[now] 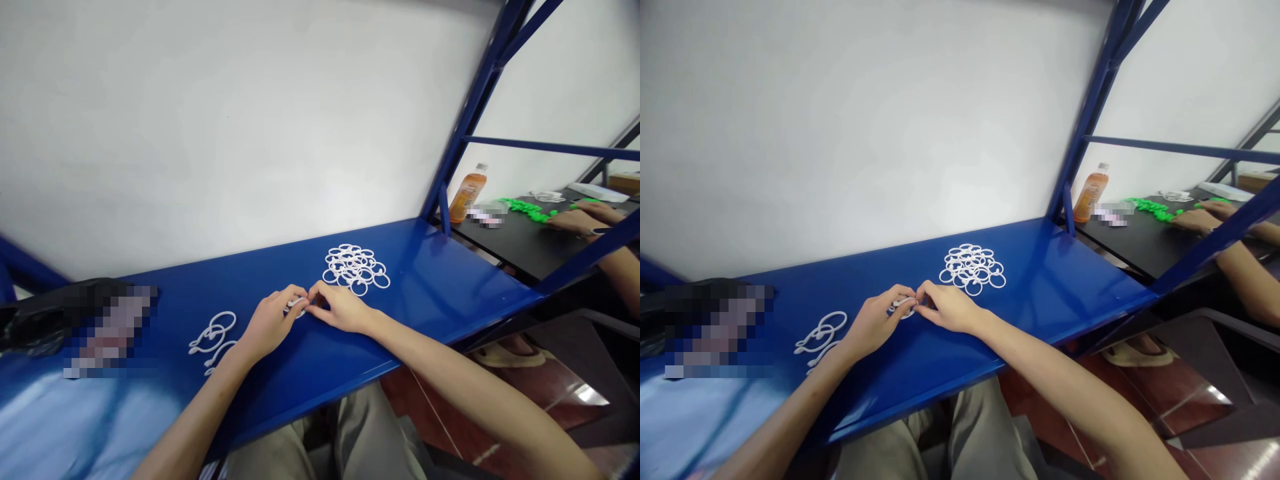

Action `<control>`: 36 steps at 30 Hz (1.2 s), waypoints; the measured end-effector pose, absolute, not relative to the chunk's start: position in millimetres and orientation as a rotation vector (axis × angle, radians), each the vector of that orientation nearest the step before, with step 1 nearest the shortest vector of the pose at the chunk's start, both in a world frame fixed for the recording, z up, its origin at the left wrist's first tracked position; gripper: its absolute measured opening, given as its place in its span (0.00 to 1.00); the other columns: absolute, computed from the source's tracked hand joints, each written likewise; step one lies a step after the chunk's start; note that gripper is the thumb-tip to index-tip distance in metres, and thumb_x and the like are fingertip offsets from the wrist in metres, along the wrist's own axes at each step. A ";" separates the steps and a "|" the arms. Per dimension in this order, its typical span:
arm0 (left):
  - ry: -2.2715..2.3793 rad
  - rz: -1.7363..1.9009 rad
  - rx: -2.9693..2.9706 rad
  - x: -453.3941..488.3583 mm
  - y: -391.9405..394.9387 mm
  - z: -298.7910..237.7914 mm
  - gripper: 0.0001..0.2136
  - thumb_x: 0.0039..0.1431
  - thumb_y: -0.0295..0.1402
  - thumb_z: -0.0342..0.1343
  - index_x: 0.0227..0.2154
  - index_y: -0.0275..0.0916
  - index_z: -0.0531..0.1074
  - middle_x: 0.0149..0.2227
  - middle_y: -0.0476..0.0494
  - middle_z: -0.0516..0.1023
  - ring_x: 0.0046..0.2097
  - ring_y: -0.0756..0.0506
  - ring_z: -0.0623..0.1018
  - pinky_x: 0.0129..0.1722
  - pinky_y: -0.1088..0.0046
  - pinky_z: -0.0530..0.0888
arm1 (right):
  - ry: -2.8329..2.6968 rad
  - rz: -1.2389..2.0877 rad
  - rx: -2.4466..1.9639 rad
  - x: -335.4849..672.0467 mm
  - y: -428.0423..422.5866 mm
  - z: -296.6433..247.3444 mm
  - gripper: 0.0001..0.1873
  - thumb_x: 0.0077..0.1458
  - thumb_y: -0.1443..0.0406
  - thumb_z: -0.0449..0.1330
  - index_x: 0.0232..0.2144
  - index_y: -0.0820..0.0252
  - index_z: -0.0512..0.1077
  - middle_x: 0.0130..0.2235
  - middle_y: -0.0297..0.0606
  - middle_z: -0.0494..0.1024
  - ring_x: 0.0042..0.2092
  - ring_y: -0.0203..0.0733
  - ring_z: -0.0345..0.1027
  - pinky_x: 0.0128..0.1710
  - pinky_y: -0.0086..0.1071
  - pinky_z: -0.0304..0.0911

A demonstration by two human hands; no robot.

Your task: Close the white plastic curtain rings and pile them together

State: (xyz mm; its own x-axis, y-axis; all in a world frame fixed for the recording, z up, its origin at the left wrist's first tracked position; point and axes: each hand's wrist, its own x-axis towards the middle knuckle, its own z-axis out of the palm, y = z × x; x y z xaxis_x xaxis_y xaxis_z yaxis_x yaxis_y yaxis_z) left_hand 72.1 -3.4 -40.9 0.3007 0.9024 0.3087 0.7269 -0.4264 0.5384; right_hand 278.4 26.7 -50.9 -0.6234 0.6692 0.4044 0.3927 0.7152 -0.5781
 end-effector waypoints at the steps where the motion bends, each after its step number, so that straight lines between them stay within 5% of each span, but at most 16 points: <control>1: 1.474 0.833 2.270 72.5 -4.0 -40.2 0.10 0.67 0.42 0.48 0.40 0.45 0.72 0.34 0.52 0.81 0.37 0.47 0.79 0.40 0.72 0.72 | -2.307 0.594 -0.797 278.1 26.3 -51.6 0.07 0.64 0.61 0.58 0.43 0.55 0.66 0.36 0.34 0.79 0.35 0.40 0.75 0.34 0.31 0.67; 10: 1.434 0.969 2.372 69.8 -2.2 -44.0 0.13 0.65 0.41 0.53 0.49 0.44 0.72 0.41 0.47 0.80 0.41 0.47 0.79 0.45 0.70 0.74 | -2.189 0.497 -0.845 282.5 36.1 -51.7 0.06 0.64 0.65 0.54 0.44 0.56 0.66 0.35 0.35 0.78 0.33 0.39 0.73 0.35 0.31 0.67; 17: 1.425 0.989 2.572 65.8 -0.5 -42.0 0.12 0.70 0.41 0.48 0.44 0.43 0.74 0.40 0.45 0.79 0.42 0.46 0.78 0.45 0.69 0.73 | -2.158 0.446 -0.868 288.4 39.0 -45.9 0.09 0.66 0.64 0.54 0.47 0.57 0.70 0.38 0.38 0.79 0.36 0.40 0.74 0.39 0.34 0.69; 23: 1.422 1.059 2.605 67.2 0.1 -44.0 0.12 0.70 0.40 0.48 0.39 0.41 0.73 0.38 0.46 0.79 0.40 0.47 0.77 0.43 0.70 0.72 | -2.323 0.405 -0.721 286.6 29.4 -41.4 0.31 0.58 0.54 0.65 0.60 0.53 0.64 0.56 0.45 0.72 0.53 0.48 0.71 0.52 0.42 0.70; 36: 1.508 0.554 2.792 68.2 -0.1 -42.5 0.10 0.68 0.26 0.45 0.38 0.42 0.71 0.35 0.47 0.76 0.39 0.45 0.75 0.38 0.68 0.66 | -2.410 0.371 -0.668 286.5 38.8 -51.1 0.17 0.61 0.60 0.64 0.50 0.58 0.70 0.48 0.44 0.77 0.48 0.47 0.71 0.48 0.40 0.70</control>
